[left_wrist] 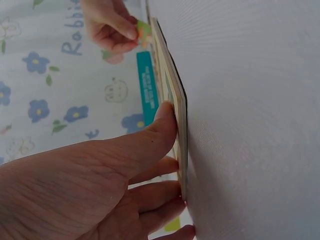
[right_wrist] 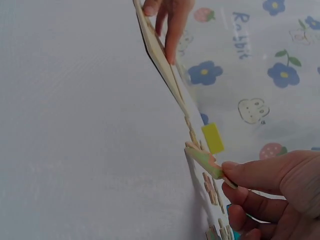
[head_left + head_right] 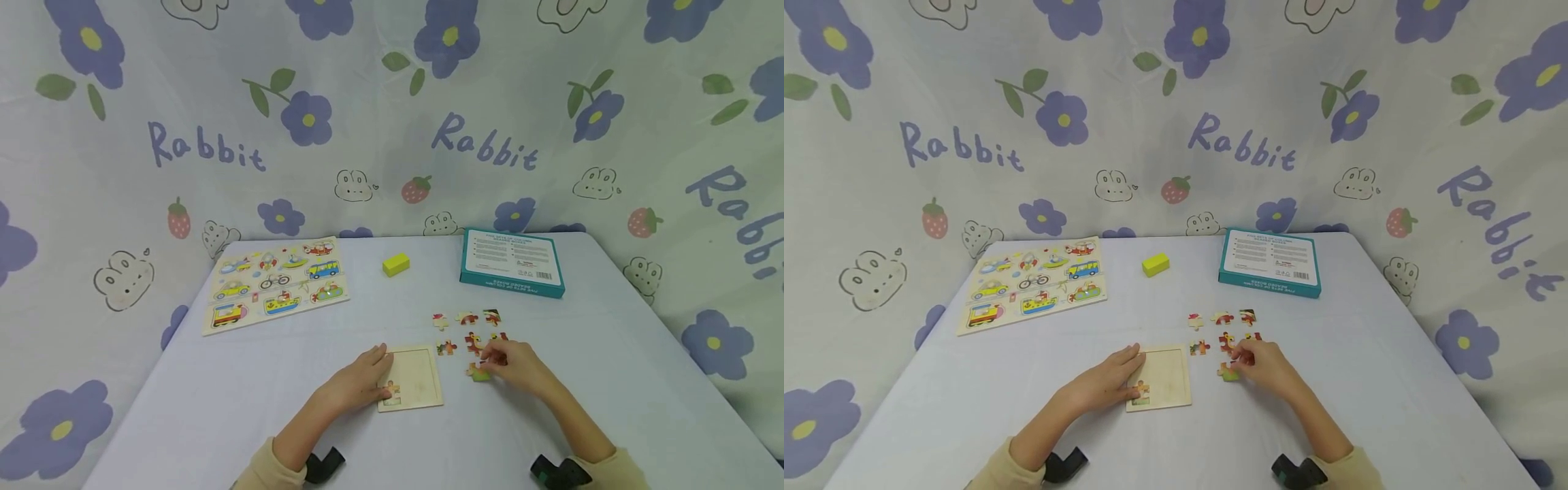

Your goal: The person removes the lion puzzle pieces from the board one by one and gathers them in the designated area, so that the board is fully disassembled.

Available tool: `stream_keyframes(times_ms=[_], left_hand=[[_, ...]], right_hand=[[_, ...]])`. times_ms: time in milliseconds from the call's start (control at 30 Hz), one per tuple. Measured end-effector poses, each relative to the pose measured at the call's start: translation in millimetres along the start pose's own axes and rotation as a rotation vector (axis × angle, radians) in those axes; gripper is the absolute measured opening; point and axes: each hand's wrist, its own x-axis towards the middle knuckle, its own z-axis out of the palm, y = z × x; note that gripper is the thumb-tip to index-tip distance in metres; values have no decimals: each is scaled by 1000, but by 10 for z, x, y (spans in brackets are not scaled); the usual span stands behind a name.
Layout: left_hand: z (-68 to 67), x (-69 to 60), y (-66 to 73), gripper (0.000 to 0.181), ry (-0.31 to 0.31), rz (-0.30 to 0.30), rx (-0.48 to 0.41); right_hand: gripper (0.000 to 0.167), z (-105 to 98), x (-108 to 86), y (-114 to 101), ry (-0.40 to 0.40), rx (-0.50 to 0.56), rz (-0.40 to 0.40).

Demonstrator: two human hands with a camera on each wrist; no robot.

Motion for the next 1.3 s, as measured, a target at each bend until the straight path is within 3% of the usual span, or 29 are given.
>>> stream_keyframes(times_ms=[233,867,1200,1300], left_hand=[[2,5,1,66,-2,-11,-20],[4,-5,8,66,-1,-16,-17],[-1,-8,11,65,-2,-18,-26],[-2,-8,10,64,-2,-17,-26]], right_hand=[[6,4,22,84,-18,-34,21],[11,67,38,196,35,-79,-140],[8,109,31,120,111,-80,-289],[6,126,43,58,93,-91,-279]])
